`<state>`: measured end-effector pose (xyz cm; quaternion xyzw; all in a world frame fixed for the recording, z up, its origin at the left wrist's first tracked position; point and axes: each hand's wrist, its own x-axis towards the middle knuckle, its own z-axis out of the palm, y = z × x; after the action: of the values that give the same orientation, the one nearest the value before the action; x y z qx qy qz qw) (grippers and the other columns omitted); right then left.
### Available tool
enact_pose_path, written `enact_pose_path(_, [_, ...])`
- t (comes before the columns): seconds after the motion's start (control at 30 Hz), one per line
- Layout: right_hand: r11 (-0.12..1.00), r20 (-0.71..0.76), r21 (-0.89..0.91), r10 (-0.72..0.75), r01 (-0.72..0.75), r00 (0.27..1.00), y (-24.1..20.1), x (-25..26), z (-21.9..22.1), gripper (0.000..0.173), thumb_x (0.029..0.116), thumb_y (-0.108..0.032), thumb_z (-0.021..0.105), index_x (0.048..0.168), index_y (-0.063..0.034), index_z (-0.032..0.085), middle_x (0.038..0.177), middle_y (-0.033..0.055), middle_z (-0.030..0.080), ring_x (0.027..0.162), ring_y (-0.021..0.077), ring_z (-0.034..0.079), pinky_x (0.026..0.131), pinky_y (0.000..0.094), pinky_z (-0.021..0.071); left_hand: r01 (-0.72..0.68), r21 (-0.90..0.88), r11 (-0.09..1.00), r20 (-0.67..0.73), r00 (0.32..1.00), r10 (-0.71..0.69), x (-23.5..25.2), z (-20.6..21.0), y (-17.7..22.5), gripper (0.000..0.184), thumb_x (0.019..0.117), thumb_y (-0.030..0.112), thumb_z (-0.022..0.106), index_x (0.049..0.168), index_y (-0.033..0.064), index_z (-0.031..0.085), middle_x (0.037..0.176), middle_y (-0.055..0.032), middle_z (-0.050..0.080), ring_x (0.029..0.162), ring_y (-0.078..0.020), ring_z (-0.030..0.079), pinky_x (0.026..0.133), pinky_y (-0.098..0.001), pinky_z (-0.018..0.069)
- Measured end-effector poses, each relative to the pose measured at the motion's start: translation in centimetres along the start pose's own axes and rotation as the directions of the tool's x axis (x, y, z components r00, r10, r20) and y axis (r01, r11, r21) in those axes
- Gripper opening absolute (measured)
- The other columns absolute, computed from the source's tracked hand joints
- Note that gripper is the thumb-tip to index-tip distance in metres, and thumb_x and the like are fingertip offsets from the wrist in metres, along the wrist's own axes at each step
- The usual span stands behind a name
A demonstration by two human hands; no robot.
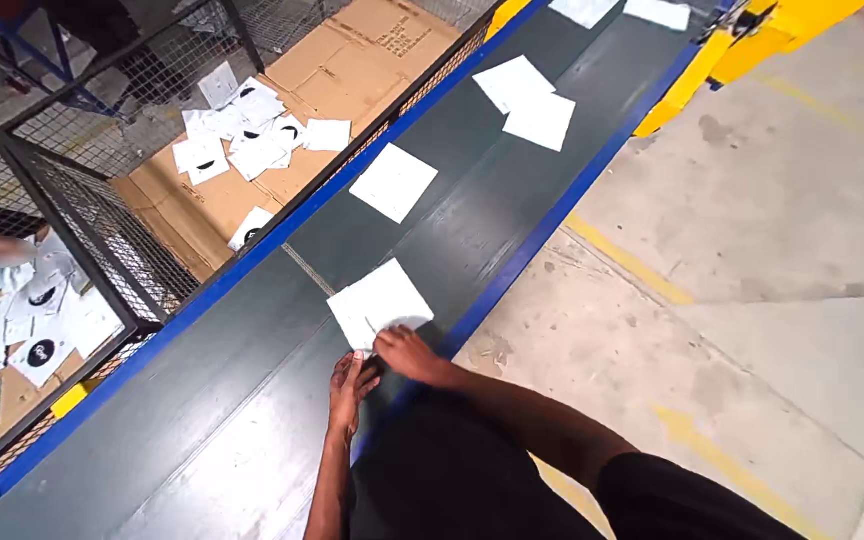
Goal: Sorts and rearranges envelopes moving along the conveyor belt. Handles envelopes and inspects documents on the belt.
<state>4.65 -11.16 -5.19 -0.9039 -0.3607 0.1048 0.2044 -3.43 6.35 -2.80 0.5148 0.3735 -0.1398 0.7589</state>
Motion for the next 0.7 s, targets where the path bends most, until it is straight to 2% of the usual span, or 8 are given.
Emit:
enact_pose_path(0.07, [0.981, 0.083, 0.177, -0.095, 0.079, 0.992, -3.7, -0.2, 1.3, 0.015, 0.1003, -0.02, 0.059, 0.105, -0.0112, 0.071, 0.108, 0.0078, 0.071, 0.102, 0.0269, 0.069, 0.088, 0.05, 0.0579, -0.062, 0.375, 0.925, -0.187, 0.972, 0.14, 1.5, -0.5, 0.5, 0.076, 0.0905, 0.044, 0.077, 0.141, -0.0036, 0.047, 0.105, -0.0212, 0.071, 0.088, -0.0304, 0.073, 0.078, -0.05, 0.0636])
enact_pose_path(0.13, [0.938, 0.094, 0.345, -0.053, 0.018, 0.994, -4.3, 1.4, 0.4, 0.019, 0.1004, -0.029, 0.059, 0.099, -0.0151, 0.073, 0.108, 0.0022, 0.072, 0.099, 0.0191, 0.071, 0.083, 0.0458, 0.0596, -0.007, 0.738, 0.675, -0.249, 0.927, 0.282, 3.0, -1.8, 1.2, 0.083, 0.0835, 0.056, 0.078, 0.135, -0.0041, 0.053, 0.093, -0.0204, 0.071, 0.086, -0.0354, 0.071, 0.082, -0.058, 0.0579])
enact_pose_path(0.23, [0.932, -0.031, 0.333, 0.162, -0.143, 0.986, -0.3, 6.2, -3.3, 0.023, 0.1011, -0.034, 0.058, 0.11, -0.0205, 0.074, 0.115, 0.0001, 0.072, 0.104, 0.017, 0.07, 0.087, 0.0454, 0.0598, 0.074, 0.859, 0.507, -0.254, 0.921, 0.296, 4.2, -4.7, 2.0, 0.056, 0.0944, 0.046, 0.07, 0.121, -0.0035, 0.064, 0.093, -0.0229, 0.071, 0.087, -0.0397, 0.072, 0.083, -0.0624, 0.0568])
enact_pose_path(0.33, [0.925, -0.211, 0.241, 0.345, -0.293, 0.915, 6.6, 11.6, -6.8, 0.034, 0.1029, -0.041, 0.054, 0.117, -0.0167, 0.073, 0.118, 0.0057, 0.071, 0.11, 0.0204, 0.068, 0.095, 0.0442, 0.0567, -0.016, 0.732, 0.682, -0.201, 0.95, 0.238, 4.5, -8.2, 2.6, 0.036, 0.0995, 0.03, 0.066, 0.115, -0.0021, 0.068, 0.093, -0.0196, 0.072, 0.076, -0.0307, 0.073, 0.073, -0.0545, 0.0627])
enact_pose_path(0.43, [0.931, -0.201, 0.221, 0.334, -0.289, 0.921, 11.1, 16.5, -8.7, 0.046, 0.1006, -0.039, 0.058, 0.129, -0.0036, 0.066, 0.131, 0.0218, 0.064, 0.124, 0.0369, 0.061, 0.107, 0.0555, 0.0489, -0.161, 0.189, 0.969, -0.206, 0.958, 0.199, 2.5, -13.5, 8.4, 0.031, 0.1024, 0.014, 0.062, 0.128, -0.0033, 0.056, 0.109, -0.0199, 0.071, 0.089, -0.0302, 0.073, 0.075, -0.0506, 0.0642])
enact_pose_path(0.5, [0.942, -0.186, 0.2, 0.306, -0.269, 0.933, 12.2, 18.4, -8.9, 0.05, 0.1006, -0.042, 0.059, 0.132, -0.0032, 0.064, 0.134, 0.0239, 0.062, 0.128, 0.0401, 0.057, 0.109, 0.0585, 0.0455, -0.299, 0.059, 0.952, -0.307, 0.902, 0.302, 0.9, -18.8, 14.6, 0.031, 0.1044, 0.012, 0.056, 0.132, -0.0001, 0.051, 0.107, -0.0153, 0.071, 0.089, -0.0246, 0.072, 0.075, -0.0453, 0.0623])
enact_pose_path(0.6, [0.941, -0.193, 0.161, 0.327, -0.299, 0.925, 12.3, 19.3, -8.2, 0.051, 0.0986, -0.044, 0.06, 0.133, -0.0062, 0.064, 0.14, 0.0202, 0.059, 0.133, 0.0363, 0.055, 0.112, 0.0544, 0.0442, -0.556, 0.1, 0.825, -0.475, 0.702, 0.531, -0.6, -28.6, 22.8, 0.038, 0.1054, 0.013, 0.052, 0.14, -0.0011, 0.044, 0.115, -0.0121, 0.068, 0.099, -0.0208, 0.07, 0.086, -0.0447, 0.0612])
enact_pose_path(0.7, [0.915, -0.175, 0.133, 0.4, -0.381, 0.9, 11.3, 20.4, -6.4, 0.069, 0.0928, -0.055, 0.063, 0.141, -0.0061, 0.059, 0.148, 0.0213, 0.053, 0.137, 0.0384, 0.05, 0.114, 0.0552, 0.0418, -0.611, 0.054, 0.79, -0.645, 0.582, 0.494, 0.2, -37.9, 27.8, 0.051, 0.1084, 0.026, 0.048, 0.151, 0.0066, 0.029, 0.128, -0.0132, 0.06, 0.105, -0.0238, 0.068, 0.088, -0.0459, 0.0596])
